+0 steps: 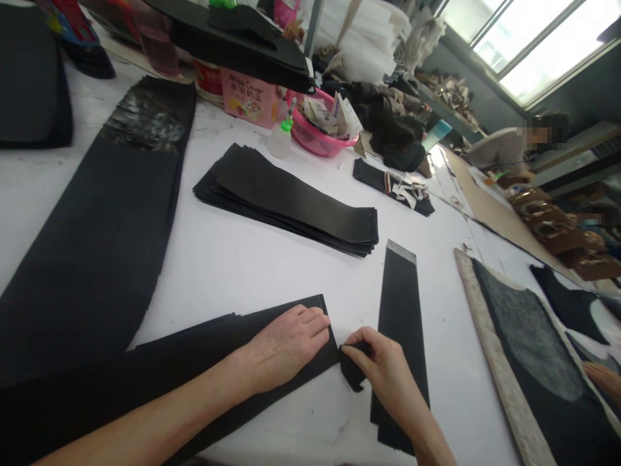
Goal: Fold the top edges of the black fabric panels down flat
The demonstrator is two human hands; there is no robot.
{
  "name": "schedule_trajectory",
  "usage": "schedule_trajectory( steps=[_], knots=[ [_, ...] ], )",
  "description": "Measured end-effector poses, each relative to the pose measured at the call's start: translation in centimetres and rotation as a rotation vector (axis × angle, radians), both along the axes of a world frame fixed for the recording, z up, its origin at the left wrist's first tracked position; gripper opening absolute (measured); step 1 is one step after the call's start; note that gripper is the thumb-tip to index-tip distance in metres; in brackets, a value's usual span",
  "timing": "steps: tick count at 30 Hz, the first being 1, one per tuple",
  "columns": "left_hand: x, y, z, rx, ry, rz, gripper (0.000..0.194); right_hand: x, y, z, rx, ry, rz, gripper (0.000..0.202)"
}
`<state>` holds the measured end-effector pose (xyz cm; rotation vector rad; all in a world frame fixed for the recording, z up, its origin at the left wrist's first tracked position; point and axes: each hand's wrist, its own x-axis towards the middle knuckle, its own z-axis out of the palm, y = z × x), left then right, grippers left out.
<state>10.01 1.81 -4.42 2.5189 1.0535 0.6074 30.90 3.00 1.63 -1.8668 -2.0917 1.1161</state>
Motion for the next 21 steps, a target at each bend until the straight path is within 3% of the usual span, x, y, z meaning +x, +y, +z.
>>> schedule_trajectory(
  steps=[4,8,12,15,17,21],
  knots=[
    [0.1,-0.1,-0.1,0.011,0.006,0.008,0.015,-1.7,1.2,-0.9,0.108,-0.001,0.112,0.008],
    [0.1,0.0,-0.2,0.009,0.001,0.014,0.014,-1.0,-0.3,-1.1,0.081,-0.018,0.164,0.01],
    [0.1,0.0,-0.2,-0.004,-0.008,0.011,0.015,1.4,-2.9,-0.8,-0.027,-0.039,0.117,0.009],
    [0.1,-0.1,-0.3,0.014,0.0,-0.006,0.017,2.6,-3.7,-0.6,-0.077,-0.045,-0.023,0.009],
    [0.1,-0.1,-0.4,0.026,0.007,-0.003,0.018,2.5,-3.5,-0.5,-0.036,-0.034,-0.094,0.012],
    [0.1,-0.1,-0.6,0.017,0.009,0.005,0.017,0.7,-2.1,-0.9,0.015,0.023,-0.083,0.011]
  ],
)
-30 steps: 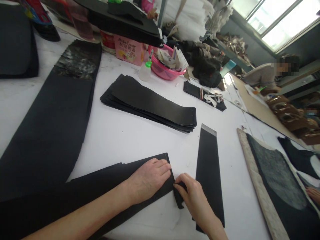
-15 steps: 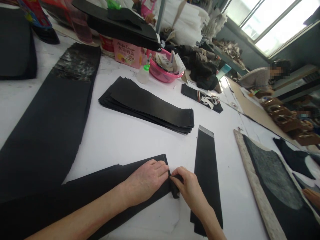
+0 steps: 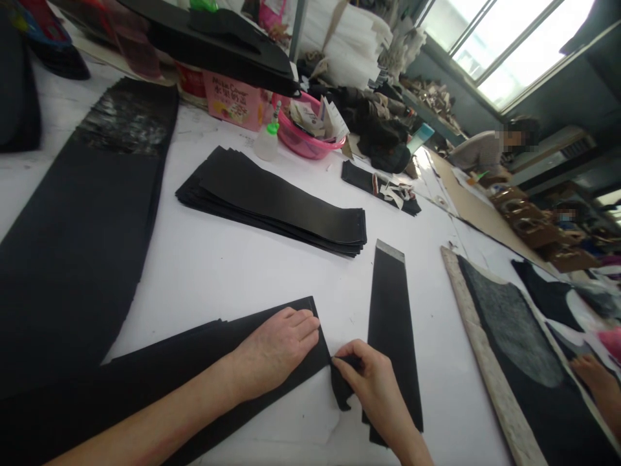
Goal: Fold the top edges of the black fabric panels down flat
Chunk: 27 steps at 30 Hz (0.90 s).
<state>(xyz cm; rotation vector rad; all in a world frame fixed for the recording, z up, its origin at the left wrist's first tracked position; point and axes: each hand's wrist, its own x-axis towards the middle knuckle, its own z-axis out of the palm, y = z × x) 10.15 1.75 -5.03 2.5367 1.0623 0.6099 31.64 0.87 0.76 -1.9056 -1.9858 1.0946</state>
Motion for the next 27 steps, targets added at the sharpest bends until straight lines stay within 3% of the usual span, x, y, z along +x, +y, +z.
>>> schedule_trajectory(
  steps=[4,9,13,16,21,27],
  knots=[
    [0.0,-0.1,-0.1,0.005,0.004,-0.005,0.016,-1.1,0.5,-0.7,0.023,0.003,0.044,0.009],
    [0.0,-0.1,0.0,0.012,0.002,0.008,0.017,0.4,-0.9,-0.8,-0.04,-0.031,0.067,0.009],
    [0.0,0.0,0.2,0.016,-0.001,-0.003,0.019,1.6,-1.6,-0.2,-0.124,0.033,-0.07,0.014],
    [-0.1,0.0,0.3,0.001,-0.001,-0.004,0.019,1.0,-1.0,0.2,-0.107,0.055,-0.134,0.019],
    [-0.1,0.0,0.2,0.004,0.006,-0.004,0.017,-0.8,0.2,-0.4,-0.007,0.02,-0.022,0.012],
    [-0.1,0.0,0.2,-0.009,0.017,0.0,0.017,0.1,-0.5,-0.9,-0.034,0.0,0.044,0.012]
  ],
)
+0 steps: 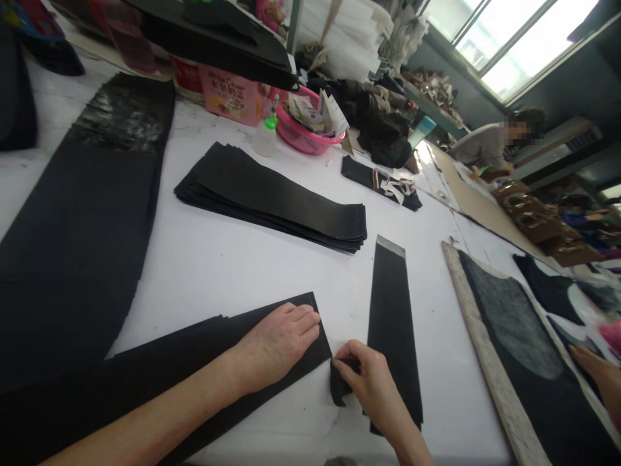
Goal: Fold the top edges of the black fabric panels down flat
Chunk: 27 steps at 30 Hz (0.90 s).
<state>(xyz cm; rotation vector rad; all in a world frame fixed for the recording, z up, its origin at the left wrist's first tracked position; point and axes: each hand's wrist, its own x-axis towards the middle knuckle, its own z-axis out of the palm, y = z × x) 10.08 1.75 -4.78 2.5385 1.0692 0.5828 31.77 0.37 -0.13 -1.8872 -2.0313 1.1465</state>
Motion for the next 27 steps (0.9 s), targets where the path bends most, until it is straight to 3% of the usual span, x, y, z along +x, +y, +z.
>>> schedule_trajectory(
  steps=[6,15,21,27],
  knots=[
    [-0.1,0.0,0.1,0.02,0.0,-0.015,0.016,0.5,0.2,1.0,-0.057,0.088,-0.152,0.019],
    [0.0,0.0,0.1,0.032,0.002,-0.003,0.014,-0.9,1.4,-0.4,-0.051,0.085,-0.055,0.017],
    [-0.1,0.1,0.2,0.025,-0.005,-0.01,0.016,0.9,0.1,0.1,-0.133,0.107,-0.122,0.021],
    [-0.1,0.0,0.2,0.032,-0.004,-0.004,0.014,0.3,1.4,0.2,-0.082,0.161,-0.155,0.023]
  ],
)
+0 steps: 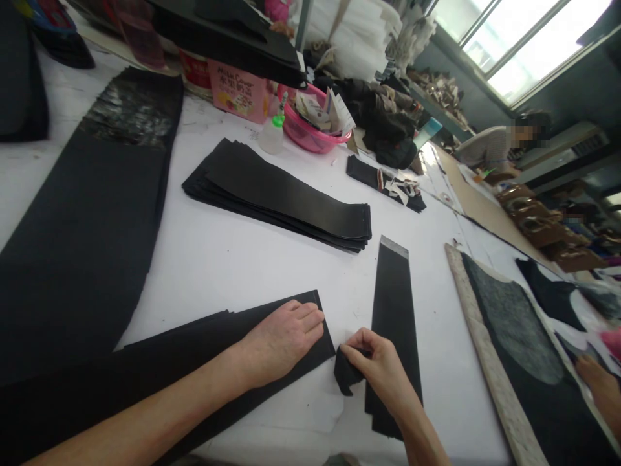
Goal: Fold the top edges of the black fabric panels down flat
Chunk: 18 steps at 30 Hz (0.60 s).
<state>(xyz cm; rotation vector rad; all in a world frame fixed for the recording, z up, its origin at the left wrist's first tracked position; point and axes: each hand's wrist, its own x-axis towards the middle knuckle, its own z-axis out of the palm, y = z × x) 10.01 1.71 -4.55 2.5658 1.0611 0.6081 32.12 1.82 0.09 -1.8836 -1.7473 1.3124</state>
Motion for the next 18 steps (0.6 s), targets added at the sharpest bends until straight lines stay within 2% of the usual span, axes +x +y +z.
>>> schedule_trajectory(
  steps=[6,12,15,18],
  knots=[
    [0.1,0.0,-0.2,0.02,-0.002,0.009,0.013,-0.5,0.0,-1.6,0.019,-0.082,0.045,0.024],
    [0.0,0.0,-0.2,-0.003,-0.011,0.0,0.015,0.2,-1.2,-0.1,0.008,-0.093,0.063,0.025],
    [0.0,0.0,-0.2,0.014,-0.011,-0.003,0.015,0.2,-0.8,0.7,-0.02,-0.036,0.025,0.026],
    [0.0,0.0,-0.2,0.036,-0.009,0.01,0.015,-0.2,0.1,0.5,-0.025,-0.014,0.007,0.026]
  ],
)
